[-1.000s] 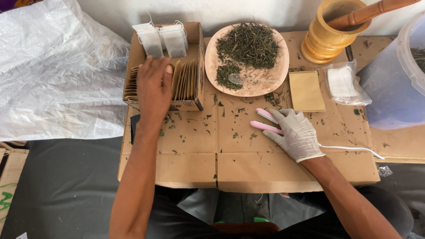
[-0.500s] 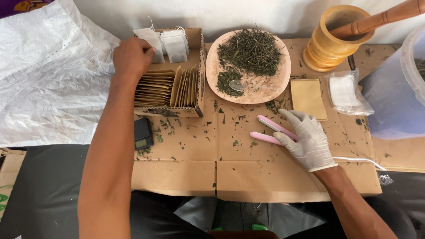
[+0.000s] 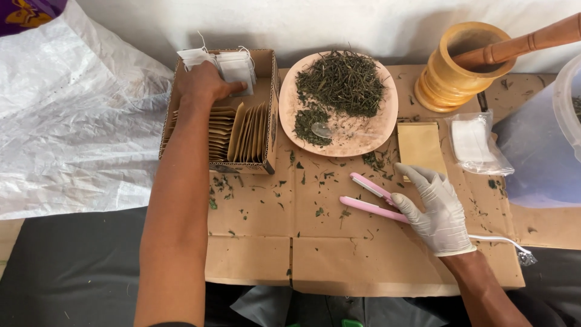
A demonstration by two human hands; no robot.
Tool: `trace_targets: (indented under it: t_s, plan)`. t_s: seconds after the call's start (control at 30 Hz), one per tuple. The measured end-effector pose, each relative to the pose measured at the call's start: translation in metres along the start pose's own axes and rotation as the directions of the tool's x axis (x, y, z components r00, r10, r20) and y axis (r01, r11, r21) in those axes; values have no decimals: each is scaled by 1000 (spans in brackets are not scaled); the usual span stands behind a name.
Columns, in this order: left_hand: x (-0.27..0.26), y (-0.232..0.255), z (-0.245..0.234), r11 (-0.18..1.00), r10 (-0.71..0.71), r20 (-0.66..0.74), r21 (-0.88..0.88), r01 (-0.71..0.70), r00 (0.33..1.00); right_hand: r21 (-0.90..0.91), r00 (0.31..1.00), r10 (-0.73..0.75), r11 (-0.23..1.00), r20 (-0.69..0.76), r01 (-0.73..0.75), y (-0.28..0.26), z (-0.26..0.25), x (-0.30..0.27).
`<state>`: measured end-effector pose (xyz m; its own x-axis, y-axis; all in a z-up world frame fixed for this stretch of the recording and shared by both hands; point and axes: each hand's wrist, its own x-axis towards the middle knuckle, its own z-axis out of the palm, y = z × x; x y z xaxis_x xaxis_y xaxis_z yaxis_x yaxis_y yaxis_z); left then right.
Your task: Sealing filled tea bags using a handheld heat sealer and placing them into paper envelopes.
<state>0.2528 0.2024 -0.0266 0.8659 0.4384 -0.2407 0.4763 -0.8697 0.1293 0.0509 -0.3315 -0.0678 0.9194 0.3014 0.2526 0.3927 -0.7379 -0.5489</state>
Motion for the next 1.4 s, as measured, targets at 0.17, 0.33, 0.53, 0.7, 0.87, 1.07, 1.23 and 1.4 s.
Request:
trace_targets:
  t_s: [0.17,0.33,0.53,0.7,0.87,1.07,1.23,1.4]
  plan:
    - [23,-6,22,1000,-14,-73,-25,12,997,-5,1000,-7,1000,-2,7,1,1,0]
    - [29,-20,27,983,168,-205,-43,-180,964,114,991,129,986,-33,-125,-3,4,1]
    - [9,-30,2,954,140,-152,-245,-174,979,5,1000,17,1000,20,-17,-2,1,0]
    - [-19,-38,-27,924,149,-168,-328,-198,974,24,1000,-14,1000,1,14,-5,-1,2]
    - [-55,-38,-48,867,200,-273,-398,-300,941,29,998,-52,998,-41,53,-4,1,0]
    - [-148,2,-68,714,303,-341,-538,-449,890,15,983,-127,991,-131,130,-9,-1,0]
    - [-221,33,-38,397,477,-414,-685,-610,775,135,954,-67,985,-293,110,-22,1,1]
    - [-257,67,34,322,578,-153,-860,-396,801,318,955,-9,942,-296,108,-31,-4,-1]
